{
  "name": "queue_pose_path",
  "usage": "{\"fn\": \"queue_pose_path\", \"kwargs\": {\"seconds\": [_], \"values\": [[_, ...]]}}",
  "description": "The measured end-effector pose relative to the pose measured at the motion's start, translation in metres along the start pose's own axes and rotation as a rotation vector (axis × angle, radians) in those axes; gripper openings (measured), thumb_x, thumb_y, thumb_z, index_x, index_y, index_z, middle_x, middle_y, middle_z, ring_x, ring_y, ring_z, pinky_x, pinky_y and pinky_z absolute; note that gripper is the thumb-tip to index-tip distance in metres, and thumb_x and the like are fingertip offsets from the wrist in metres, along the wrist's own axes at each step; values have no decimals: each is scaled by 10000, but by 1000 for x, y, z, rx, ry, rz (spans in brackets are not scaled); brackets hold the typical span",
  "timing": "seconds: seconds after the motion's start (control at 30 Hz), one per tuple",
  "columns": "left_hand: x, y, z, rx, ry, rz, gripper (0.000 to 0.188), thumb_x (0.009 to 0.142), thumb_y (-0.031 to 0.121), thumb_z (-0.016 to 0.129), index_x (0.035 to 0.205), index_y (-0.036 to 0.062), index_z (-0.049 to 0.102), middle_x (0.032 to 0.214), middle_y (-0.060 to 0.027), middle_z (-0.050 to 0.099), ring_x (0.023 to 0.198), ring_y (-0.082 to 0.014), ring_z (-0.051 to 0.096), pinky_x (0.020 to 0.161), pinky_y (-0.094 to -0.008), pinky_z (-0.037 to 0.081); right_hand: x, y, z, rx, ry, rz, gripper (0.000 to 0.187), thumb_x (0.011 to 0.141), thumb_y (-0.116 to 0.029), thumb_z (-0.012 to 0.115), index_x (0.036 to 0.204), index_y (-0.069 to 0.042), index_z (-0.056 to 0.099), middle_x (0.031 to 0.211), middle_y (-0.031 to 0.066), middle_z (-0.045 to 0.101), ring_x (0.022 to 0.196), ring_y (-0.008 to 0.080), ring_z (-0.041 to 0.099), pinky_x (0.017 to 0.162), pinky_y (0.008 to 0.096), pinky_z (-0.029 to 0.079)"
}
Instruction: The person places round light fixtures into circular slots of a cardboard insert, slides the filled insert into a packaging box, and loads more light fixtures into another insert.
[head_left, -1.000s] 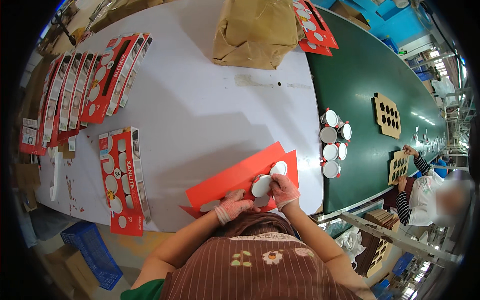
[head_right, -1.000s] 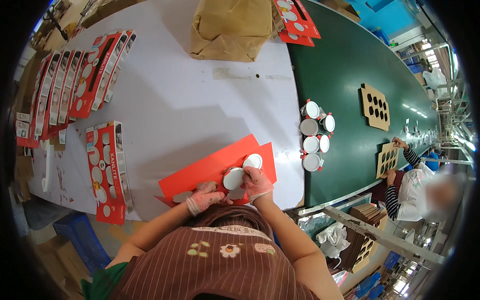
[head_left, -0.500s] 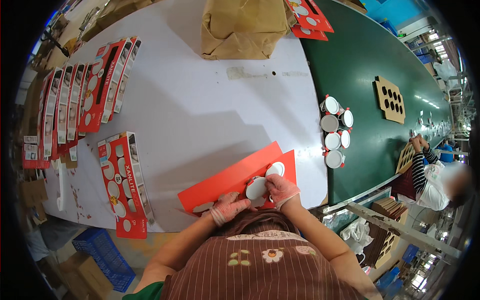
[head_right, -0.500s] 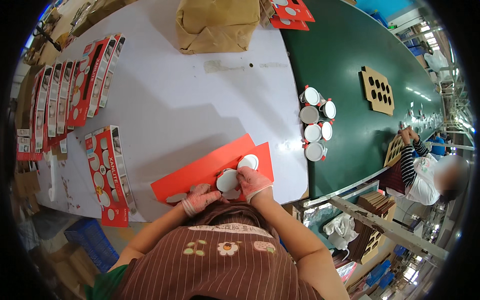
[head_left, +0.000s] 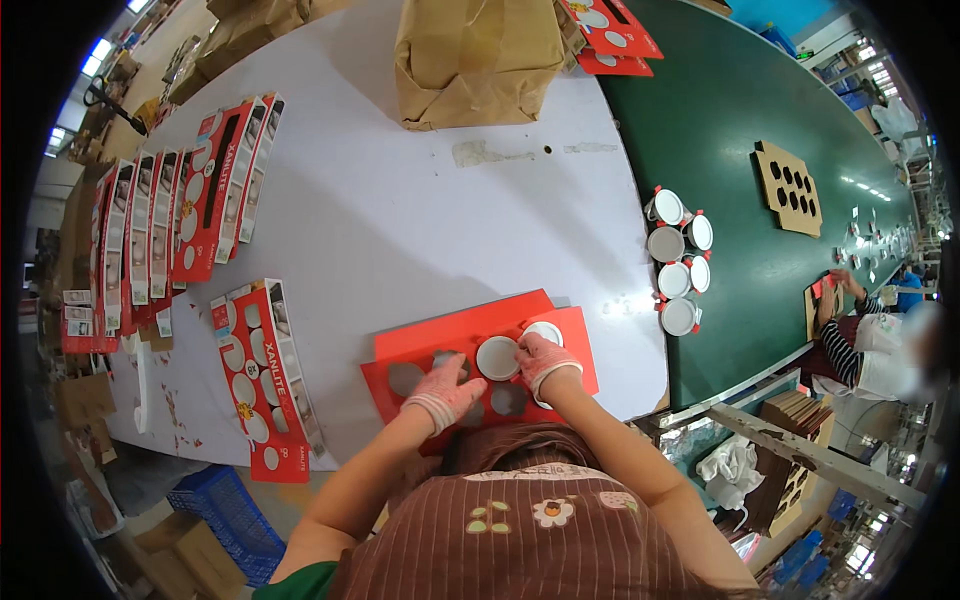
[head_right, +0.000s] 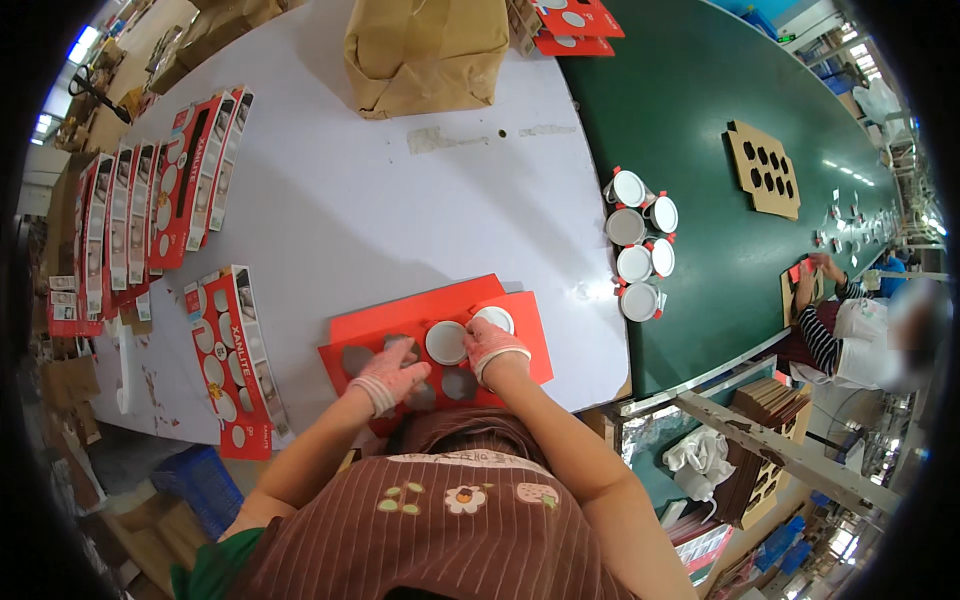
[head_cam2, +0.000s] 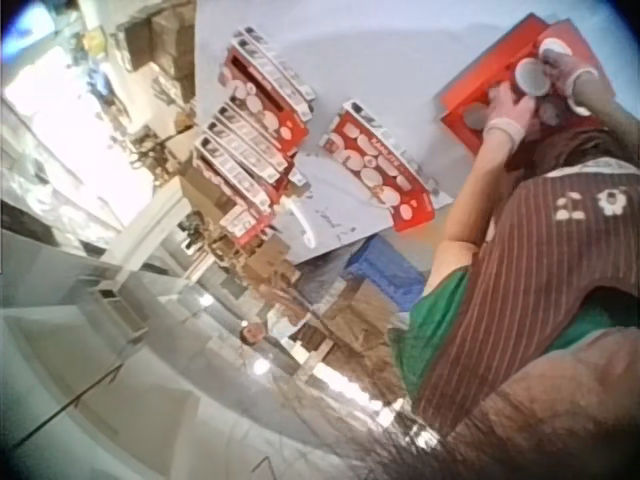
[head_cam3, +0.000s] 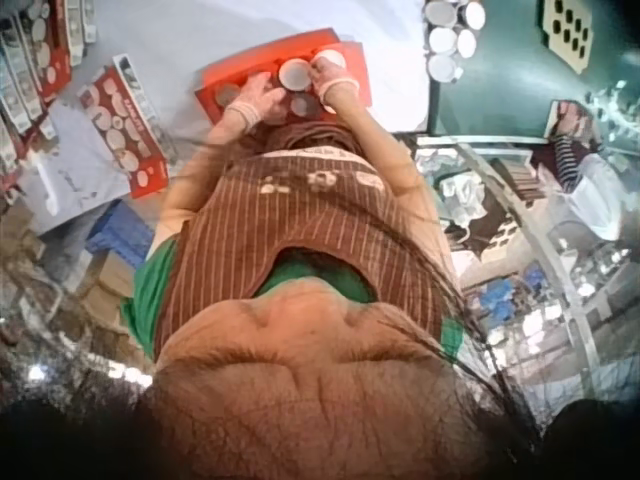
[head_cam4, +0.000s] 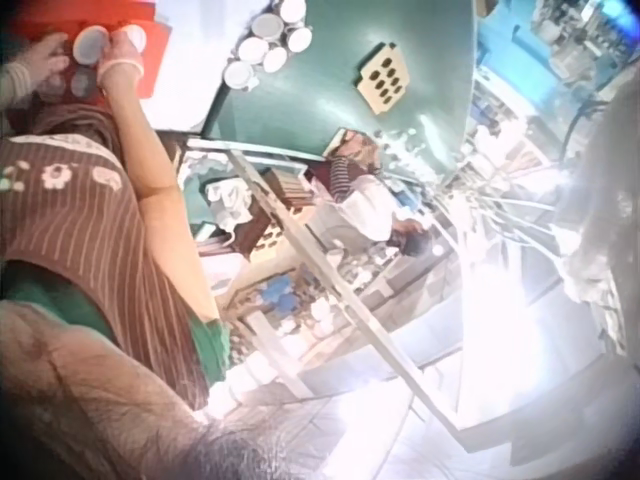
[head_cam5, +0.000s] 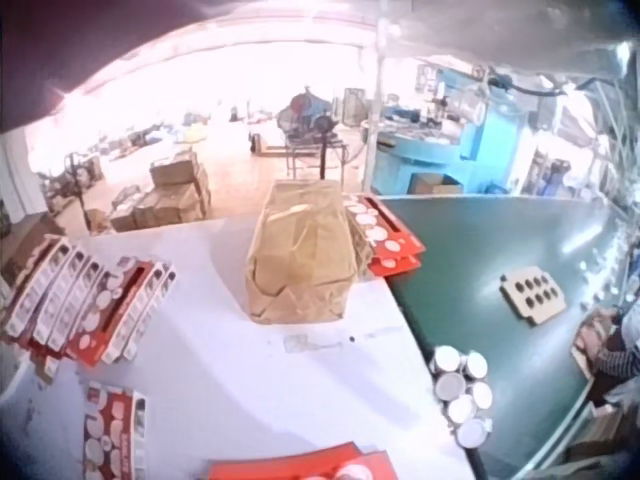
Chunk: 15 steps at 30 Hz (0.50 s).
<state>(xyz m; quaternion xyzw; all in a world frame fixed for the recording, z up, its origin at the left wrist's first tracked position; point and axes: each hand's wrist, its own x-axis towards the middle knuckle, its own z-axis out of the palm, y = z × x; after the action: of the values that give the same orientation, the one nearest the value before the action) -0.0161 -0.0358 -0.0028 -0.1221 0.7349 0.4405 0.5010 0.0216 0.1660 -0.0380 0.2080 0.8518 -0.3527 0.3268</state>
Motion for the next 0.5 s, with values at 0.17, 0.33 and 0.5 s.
{"fn": "queue_pose_path", "kwargs": {"seconds": [0.17,0.33,0.5], "values": [[22,45,-46,788,388,394,546,825,374,603,1245,33,534,1204,-217,572,1132,-348,553,954,-386,443,-11,-11,-6,-19,-18,8,305,942,-301,491,1166,-108,564,1078,142,647,1006,322,614,847,417,474],[88,53,-38,723,31,317,682,802,544,582,1230,14,555,1219,-208,587,1120,-334,568,918,-412,459,-18,-9,8,-91,104,-68,252,946,-293,475,1073,-97,569,1058,154,638,965,350,615,804,446,479],[114,67,-44,653,-507,55,526,756,404,699,1116,25,636,1079,-142,660,983,-227,627,838,-362,500,-33,-5,14,6,246,-155,192,908,-263,541,990,-96,589,892,141,658,857,343,636,714,425,495]]}}
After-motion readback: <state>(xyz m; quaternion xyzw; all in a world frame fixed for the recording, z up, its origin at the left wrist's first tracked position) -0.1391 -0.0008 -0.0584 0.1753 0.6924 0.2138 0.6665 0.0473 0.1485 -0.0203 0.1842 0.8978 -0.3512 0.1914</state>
